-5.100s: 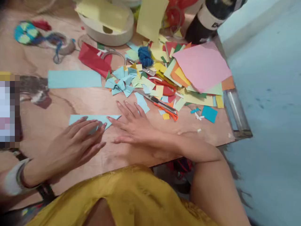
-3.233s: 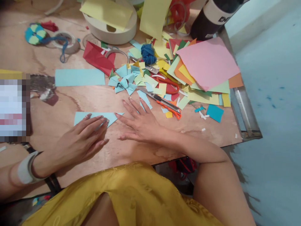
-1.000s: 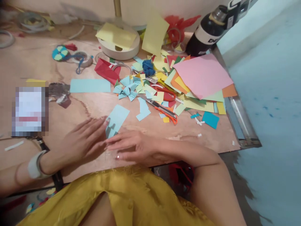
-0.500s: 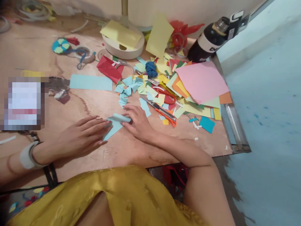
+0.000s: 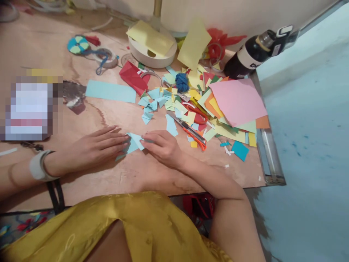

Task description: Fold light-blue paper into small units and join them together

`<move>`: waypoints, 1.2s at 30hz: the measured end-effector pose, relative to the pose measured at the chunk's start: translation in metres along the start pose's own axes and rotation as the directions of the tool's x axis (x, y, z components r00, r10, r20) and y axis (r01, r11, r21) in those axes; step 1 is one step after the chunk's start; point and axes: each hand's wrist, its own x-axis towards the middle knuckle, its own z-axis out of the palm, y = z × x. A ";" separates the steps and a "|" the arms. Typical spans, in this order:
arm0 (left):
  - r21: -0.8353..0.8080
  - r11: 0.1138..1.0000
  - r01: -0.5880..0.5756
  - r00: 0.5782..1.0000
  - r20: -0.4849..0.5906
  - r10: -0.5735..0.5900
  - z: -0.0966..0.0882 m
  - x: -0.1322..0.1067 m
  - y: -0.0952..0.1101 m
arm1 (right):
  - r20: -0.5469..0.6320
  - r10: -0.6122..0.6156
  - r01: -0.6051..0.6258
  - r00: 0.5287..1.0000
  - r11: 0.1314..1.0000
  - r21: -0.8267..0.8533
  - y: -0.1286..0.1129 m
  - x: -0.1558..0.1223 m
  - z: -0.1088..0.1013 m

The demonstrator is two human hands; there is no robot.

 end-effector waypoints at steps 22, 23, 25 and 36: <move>0.154 0.987 0.051 0.998 -0.047 -0.045 -0.005 0.003 0.012 | 0.214 -0.107 0.095 0.971 0.993 0.067 0.004 -0.006 0.000; 0.161 0.986 0.050 0.998 -0.041 -0.044 -0.005 0.003 0.011 | 0.213 -0.110 0.099 0.971 0.993 0.061 0.004 -0.006 0.000; 0.167 0.984 0.058 0.998 -0.033 -0.054 -0.005 0.003 0.011 | 0.196 -0.128 0.119 0.972 0.991 0.056 0.005 -0.006 0.001; 0.106 0.989 0.106 0.994 -0.032 -0.103 -0.005 0.003 0.012 | 0.176 -0.188 0.188 0.966 0.982 0.018 0.004 -0.002 0.000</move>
